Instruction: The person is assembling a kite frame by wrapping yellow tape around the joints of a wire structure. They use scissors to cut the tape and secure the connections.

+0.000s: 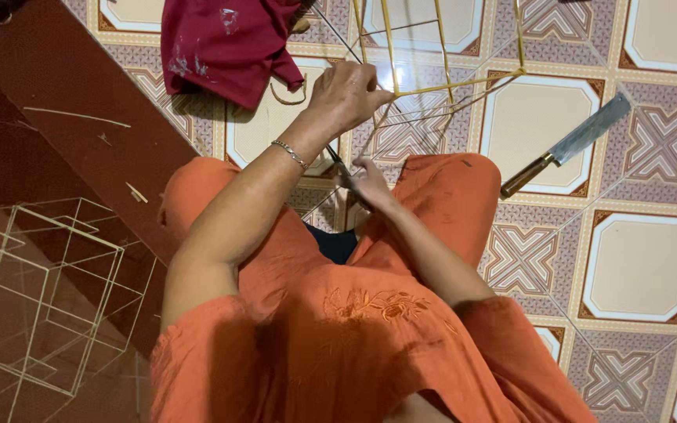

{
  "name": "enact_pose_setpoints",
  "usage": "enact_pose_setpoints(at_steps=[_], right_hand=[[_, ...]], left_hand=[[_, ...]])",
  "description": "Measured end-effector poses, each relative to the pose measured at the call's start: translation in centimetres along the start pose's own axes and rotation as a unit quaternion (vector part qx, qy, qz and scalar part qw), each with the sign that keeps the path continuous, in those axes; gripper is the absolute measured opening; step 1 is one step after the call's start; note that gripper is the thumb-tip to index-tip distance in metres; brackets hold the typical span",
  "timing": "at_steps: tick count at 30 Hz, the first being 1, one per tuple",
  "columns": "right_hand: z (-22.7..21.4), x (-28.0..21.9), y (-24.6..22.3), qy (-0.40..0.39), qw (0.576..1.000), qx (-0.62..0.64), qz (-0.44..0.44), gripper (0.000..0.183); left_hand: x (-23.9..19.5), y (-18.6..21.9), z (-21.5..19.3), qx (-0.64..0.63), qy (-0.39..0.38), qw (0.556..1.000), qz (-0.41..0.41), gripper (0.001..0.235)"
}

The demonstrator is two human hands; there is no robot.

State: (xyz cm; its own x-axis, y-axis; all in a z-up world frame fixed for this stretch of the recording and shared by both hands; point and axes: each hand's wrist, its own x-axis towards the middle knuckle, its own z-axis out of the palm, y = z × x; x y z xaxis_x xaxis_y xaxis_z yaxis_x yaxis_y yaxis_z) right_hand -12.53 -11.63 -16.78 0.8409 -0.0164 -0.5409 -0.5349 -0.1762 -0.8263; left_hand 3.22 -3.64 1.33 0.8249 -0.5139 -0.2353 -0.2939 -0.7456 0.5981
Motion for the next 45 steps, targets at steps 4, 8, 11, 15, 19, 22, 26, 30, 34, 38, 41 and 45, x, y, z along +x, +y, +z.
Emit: enact_pose_setpoints(at_steps=[4,8,11,15,19,22,26,30,34,38,41,45], right_hand=[[-3.8,-9.2,-1.5,-0.078,0.969,0.228,0.060,0.050],[-6.6,-14.4,-0.8,-0.098,0.941,0.321,-0.039,0.047],[-7.2,-15.1,0.2,-0.062,0.943,0.313,-0.095,0.060],[-7.9,-15.7,-0.7,-0.064,0.950,0.225,-0.206,0.086],[-7.7,-14.6,-2.4,-0.045,0.949,0.221,-0.221,0.094],[-7.9,-14.1,-3.5,-0.036,0.950,0.217,-0.222,0.095],[-8.1,-13.2,-4.6,-0.035,0.949,0.210,-0.233,0.094],[-8.0,-11.7,-5.0,-0.046,0.941,0.242,-0.231,0.095],[-7.8,-10.8,-4.5,-0.026,0.942,0.259,-0.212,0.092],[-7.6,-10.6,-4.2,0.010,0.949,0.212,-0.232,0.069],[-7.0,-10.6,-4.0,0.044,0.953,0.193,-0.228,0.052],[-6.1,-8.5,-2.3,0.068,0.966,0.141,-0.207,0.039]], left_hand=[[0.2,-0.6,0.1,-0.017,0.018,0.999,0.039,0.017],[0.1,-0.7,0.0,-0.034,0.009,0.999,0.034,0.013],[0.0,-0.3,0.1,-0.040,0.025,0.998,0.042,0.014],[-0.4,-0.3,0.1,-0.056,0.011,0.998,0.012,0.014],[-0.7,-0.8,0.3,-0.069,0.074,0.992,0.077,0.020],[-0.8,-1.1,0.4,-0.088,0.018,0.996,0.007,0.024],[-0.6,-2.0,1.4,-0.108,0.082,0.987,0.088,0.020],[-0.3,-2.6,2.1,-0.119,0.070,0.987,0.085,0.014],[-0.1,-2.9,2.6,-0.135,0.051,0.987,0.067,0.011],[0.0,-2.9,2.8,-0.133,0.086,0.982,0.100,0.010],[-0.4,-2.3,2.0,-0.129,0.066,0.988,0.061,0.010],[-1.5,-1.2,-0.1,-0.078,0.022,0.997,0.008,0.012]])
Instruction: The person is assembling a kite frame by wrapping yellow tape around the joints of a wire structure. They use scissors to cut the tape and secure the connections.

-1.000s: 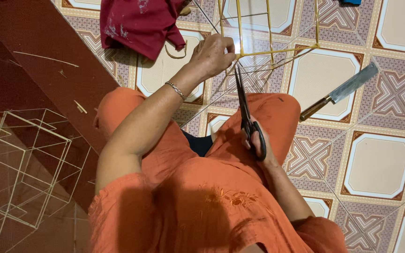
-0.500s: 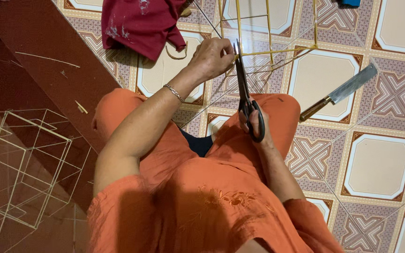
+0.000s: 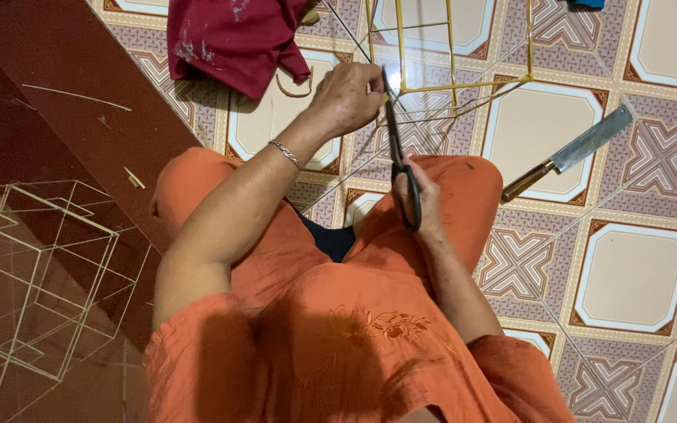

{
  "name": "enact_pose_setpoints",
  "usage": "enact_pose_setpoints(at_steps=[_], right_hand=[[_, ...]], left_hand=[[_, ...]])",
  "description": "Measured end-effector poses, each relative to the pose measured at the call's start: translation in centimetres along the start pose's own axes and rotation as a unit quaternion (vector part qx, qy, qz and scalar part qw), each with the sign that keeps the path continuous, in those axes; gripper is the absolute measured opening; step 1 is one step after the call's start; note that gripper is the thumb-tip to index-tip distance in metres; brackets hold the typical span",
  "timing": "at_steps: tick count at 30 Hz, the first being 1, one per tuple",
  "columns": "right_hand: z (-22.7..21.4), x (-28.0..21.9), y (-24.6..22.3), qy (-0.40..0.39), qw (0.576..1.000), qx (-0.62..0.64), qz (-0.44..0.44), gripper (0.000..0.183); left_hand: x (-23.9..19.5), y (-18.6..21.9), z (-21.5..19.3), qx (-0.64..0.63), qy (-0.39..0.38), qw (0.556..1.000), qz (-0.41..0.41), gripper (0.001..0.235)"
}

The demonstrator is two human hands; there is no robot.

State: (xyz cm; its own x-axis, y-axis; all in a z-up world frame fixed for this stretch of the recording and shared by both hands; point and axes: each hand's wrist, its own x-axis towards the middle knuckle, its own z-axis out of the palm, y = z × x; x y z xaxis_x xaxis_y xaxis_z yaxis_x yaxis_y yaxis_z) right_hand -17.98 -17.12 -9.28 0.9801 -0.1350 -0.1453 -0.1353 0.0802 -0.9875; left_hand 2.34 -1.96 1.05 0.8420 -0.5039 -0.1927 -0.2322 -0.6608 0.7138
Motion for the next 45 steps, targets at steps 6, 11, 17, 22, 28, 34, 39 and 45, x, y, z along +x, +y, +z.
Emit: enact_pose_setpoints(at_steps=[6,11,17,22,28,34,39,45], right_hand=[[1.7,3.8,8.2,-0.023,0.969,-0.238,-0.063,0.054],[5.7,5.5,10.7,-0.043,0.913,-0.396,0.084,0.059],[7.8,6.4,15.8,-0.157,0.865,-0.464,0.104,0.044],[5.7,6.7,13.6,-0.133,0.896,-0.411,0.101,0.035],[-3.8,6.0,3.4,0.332,0.902,-0.223,-0.165,0.017],[-8.3,6.8,0.2,0.229,0.920,-0.282,-0.149,0.022],[-5.8,4.7,-1.0,0.169,0.956,-0.056,-0.232,0.030],[-5.6,4.0,-7.9,0.253,0.934,0.127,-0.219,0.028]], left_hand=[[0.2,0.0,0.2,0.058,-0.076,0.994,-0.052,0.007],[0.3,-1.5,3.9,0.040,-0.040,0.994,0.092,0.006],[0.3,-1.1,5.9,0.005,-0.035,0.997,0.072,0.005],[1.5,-1.2,4.1,-0.020,0.073,0.982,0.173,0.008],[1.4,0.7,-3.1,-0.092,0.142,0.961,0.219,0.006],[-0.7,3.2,-8.2,-0.284,0.099,0.917,0.260,0.007],[-2.6,2.2,-11.0,-0.414,0.143,0.890,0.128,0.009],[-2.6,-1.8,-14.5,-0.549,0.142,0.809,0.153,0.020]])
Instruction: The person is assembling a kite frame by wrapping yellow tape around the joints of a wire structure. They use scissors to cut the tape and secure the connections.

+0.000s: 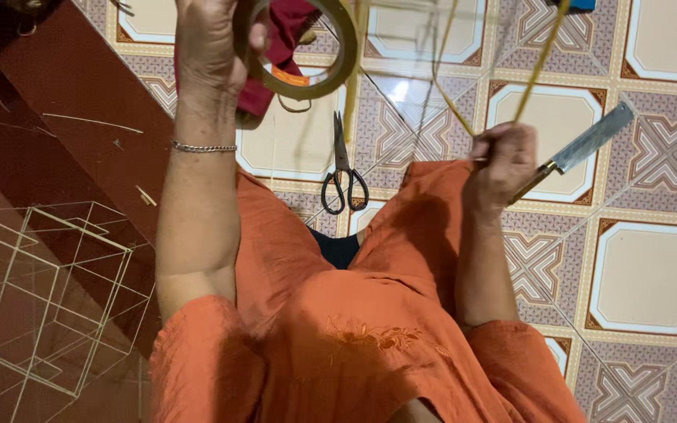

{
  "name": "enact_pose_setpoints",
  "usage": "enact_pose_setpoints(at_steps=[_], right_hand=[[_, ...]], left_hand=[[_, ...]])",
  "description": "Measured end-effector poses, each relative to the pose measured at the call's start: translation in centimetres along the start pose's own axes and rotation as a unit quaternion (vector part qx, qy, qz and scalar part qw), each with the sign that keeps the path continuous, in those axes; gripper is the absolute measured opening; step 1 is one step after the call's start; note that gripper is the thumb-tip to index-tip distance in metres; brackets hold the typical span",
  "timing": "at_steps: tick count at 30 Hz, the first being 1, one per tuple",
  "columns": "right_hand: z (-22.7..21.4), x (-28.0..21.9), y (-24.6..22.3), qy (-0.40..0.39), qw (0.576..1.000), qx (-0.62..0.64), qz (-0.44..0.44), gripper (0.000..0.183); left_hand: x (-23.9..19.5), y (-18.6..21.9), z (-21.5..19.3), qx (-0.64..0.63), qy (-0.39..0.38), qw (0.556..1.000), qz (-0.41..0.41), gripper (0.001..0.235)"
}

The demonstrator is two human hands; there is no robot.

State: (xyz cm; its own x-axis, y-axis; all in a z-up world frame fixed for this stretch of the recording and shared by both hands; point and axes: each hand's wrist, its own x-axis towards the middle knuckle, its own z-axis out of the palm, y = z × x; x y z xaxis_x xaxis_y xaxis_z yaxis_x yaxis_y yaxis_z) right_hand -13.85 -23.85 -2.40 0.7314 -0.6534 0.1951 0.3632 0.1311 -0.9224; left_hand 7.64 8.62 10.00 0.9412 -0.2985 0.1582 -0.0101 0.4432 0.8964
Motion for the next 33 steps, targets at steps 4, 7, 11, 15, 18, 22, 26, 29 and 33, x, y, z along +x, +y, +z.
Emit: enact_pose_setpoints(at_steps=[4,7,11,15,18,22,26,29,33], right_hand=[[-0.6,5.0,-2.6,-0.037,0.997,-0.017,-0.069,0.036],[-1.0,8.3,-3.9,-0.071,0.995,0.001,-0.075,0.040],[-1.0,12.2,-4.1,-0.107,0.992,-0.032,-0.062,0.043],[-1.7,15.5,-2.4,-0.116,0.990,-0.053,-0.055,0.050],[-2.3,17.2,-1.8,-0.099,0.986,-0.121,-0.064,0.051],[-1.8,14.7,-3.4,-0.009,0.930,-0.291,-0.226,0.051],[0.7,8.0,-6.3,-0.016,0.954,-0.196,-0.226,0.035],[3.4,3.1,-8.8,-0.177,0.949,-0.205,-0.161,0.008],[5.5,0.5,-11.0,-0.223,0.907,-0.299,-0.193,0.014]], left_hand=[[-1.0,1.5,-0.1,0.018,0.028,0.999,-0.005,0.020],[-1.5,2.7,1.1,0.046,-0.043,0.998,0.012,0.014],[-2.9,4.2,3.1,0.086,-0.154,0.984,0.006,0.011],[-3.6,3.9,5.2,0.165,-0.207,0.964,-0.010,0.006],[-4.0,2.4,6.8,0.216,-0.225,0.949,-0.054,0.008],[-4.2,-0.4,9.3,0.261,-0.301,0.915,0.067,0.010],[-5.5,-2.1,11.1,0.357,-0.280,0.891,0.022,0.012],[-6.0,-3.3,11.9,0.409,-0.295,0.858,0.103,0.011],[-6.8,-3.9,12.8,0.409,-0.307,0.844,0.164,0.008]])
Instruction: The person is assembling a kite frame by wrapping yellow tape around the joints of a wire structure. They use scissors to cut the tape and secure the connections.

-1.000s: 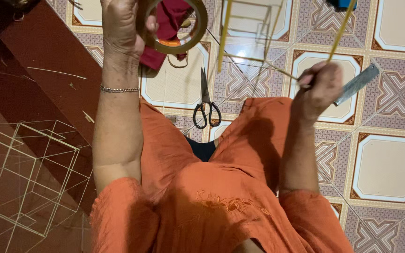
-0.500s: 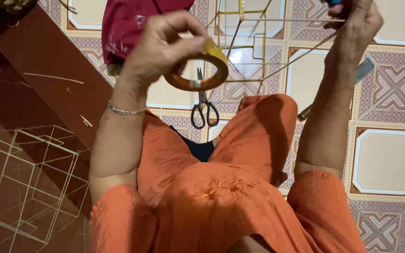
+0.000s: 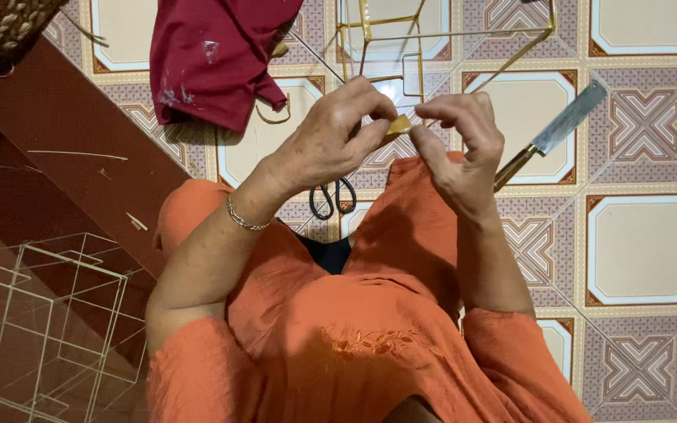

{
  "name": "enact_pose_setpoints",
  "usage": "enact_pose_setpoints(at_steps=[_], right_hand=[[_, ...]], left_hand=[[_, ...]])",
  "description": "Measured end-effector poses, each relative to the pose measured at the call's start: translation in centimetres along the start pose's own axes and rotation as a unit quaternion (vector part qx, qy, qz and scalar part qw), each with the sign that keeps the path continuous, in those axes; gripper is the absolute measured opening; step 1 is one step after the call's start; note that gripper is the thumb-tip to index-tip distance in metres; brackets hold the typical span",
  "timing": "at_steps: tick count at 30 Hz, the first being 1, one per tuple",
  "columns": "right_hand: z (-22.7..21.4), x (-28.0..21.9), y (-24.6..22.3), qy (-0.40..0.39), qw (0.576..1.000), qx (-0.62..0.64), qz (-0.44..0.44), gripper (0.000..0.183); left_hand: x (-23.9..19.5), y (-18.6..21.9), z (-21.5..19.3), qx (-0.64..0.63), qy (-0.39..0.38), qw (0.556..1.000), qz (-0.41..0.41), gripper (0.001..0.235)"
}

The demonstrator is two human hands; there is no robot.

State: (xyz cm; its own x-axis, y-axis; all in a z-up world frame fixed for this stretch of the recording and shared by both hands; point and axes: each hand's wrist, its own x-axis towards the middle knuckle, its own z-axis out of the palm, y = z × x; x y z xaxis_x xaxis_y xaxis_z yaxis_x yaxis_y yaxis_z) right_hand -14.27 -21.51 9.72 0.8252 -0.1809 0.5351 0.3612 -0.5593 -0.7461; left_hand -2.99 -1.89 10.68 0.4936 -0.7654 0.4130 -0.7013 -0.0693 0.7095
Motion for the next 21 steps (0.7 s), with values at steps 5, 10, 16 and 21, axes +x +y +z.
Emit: enact_pose_setpoints(at_steps=[5,10,16,21], right_hand=[[0.6,0.2,-0.1,0.011,0.999,-0.028,-0.032,0.011],[0.8,0.0,0.5,0.029,0.999,0.000,-0.017,0.011],[-1.0,0.2,2.2,0.114,0.990,-0.073,-0.025,0.012],[-2.5,0.9,6.4,0.219,0.973,-0.064,-0.028,0.012]], left_hand=[[0.0,1.2,0.2,-0.018,0.006,1.000,-0.005,0.010],[0.5,2.1,0.0,-0.026,-0.027,0.998,-0.049,0.022],[0.9,1.9,-1.0,-0.083,-0.176,0.961,-0.197,0.096],[0.2,-0.3,-1.6,-0.127,-0.140,0.981,-0.035,0.062]])
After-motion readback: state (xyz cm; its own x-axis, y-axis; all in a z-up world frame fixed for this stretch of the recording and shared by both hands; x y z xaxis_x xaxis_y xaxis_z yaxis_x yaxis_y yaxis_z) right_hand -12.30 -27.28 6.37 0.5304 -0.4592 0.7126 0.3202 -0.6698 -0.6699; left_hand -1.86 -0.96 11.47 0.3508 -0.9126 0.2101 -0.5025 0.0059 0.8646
